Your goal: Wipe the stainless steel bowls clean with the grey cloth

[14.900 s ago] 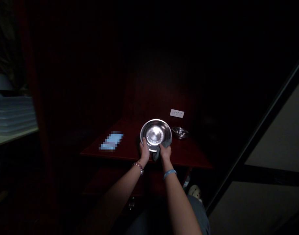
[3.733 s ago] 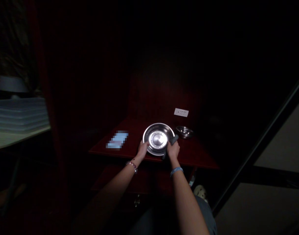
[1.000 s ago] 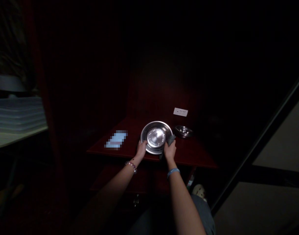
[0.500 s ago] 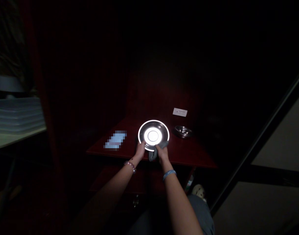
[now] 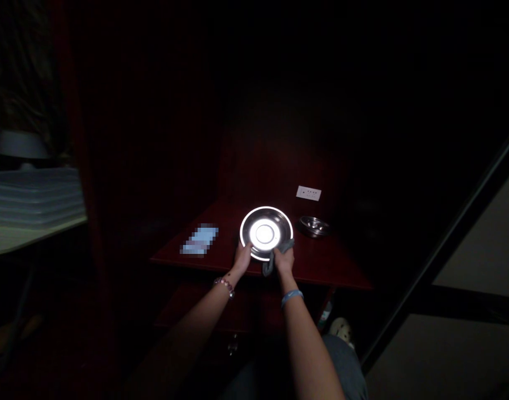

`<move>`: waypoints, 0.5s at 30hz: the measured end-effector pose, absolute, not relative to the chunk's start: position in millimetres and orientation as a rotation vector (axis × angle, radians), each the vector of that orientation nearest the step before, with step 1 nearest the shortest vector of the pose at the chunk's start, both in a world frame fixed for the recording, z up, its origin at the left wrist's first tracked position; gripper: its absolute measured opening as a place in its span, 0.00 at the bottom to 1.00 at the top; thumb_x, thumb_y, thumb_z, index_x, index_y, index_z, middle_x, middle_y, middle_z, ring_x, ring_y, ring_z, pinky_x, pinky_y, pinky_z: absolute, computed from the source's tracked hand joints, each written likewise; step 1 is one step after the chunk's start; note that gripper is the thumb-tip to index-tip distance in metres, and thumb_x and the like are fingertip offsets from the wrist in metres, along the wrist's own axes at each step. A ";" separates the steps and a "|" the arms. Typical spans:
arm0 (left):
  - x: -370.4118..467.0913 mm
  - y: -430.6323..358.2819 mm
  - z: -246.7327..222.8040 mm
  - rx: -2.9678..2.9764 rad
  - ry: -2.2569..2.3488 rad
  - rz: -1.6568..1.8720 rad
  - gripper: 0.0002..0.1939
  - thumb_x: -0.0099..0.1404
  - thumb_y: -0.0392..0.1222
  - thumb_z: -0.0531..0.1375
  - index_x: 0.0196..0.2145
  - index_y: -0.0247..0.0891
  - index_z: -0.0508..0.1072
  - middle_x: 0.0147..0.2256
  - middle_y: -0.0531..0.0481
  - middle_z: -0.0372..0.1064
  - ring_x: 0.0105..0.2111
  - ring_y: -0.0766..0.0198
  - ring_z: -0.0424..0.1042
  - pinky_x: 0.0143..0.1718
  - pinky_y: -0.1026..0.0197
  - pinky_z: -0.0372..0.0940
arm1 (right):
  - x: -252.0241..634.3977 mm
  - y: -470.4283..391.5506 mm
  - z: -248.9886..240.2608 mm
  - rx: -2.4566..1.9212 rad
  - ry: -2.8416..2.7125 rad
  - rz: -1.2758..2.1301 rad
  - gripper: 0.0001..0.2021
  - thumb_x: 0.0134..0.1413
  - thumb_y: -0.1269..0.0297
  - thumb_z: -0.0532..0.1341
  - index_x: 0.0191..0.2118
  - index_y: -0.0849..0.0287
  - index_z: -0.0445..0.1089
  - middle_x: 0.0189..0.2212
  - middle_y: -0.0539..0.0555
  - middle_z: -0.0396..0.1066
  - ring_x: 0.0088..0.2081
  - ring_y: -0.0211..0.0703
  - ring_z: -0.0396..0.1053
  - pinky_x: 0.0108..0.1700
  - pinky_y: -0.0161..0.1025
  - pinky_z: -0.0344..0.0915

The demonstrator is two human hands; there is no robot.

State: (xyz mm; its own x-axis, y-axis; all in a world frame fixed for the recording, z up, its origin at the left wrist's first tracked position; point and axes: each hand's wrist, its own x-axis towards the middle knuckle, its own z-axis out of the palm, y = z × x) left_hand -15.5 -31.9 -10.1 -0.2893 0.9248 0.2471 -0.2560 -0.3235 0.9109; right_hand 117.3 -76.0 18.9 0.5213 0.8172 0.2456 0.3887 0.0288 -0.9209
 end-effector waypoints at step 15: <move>-21.9 -56.5 11.7 1.179 1.040 1.651 0.21 0.67 0.54 0.57 0.46 0.35 0.78 0.48 0.39 0.78 0.52 0.51 0.74 0.58 0.53 0.63 | 158.3 -96.2 51.8 -1.782 -1.194 0.178 0.24 0.56 0.66 0.59 0.58 0.63 0.67 0.45 0.64 0.78 0.48 0.54 0.76 0.52 0.44 0.70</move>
State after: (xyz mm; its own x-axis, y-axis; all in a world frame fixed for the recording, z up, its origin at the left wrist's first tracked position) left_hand -21.9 -56.5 11.7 -0.2094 0.9392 0.2721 -0.1606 -0.3075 0.9379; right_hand 158.3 -96.2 51.8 0.5125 0.7806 0.3577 0.6425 -0.0723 -0.7629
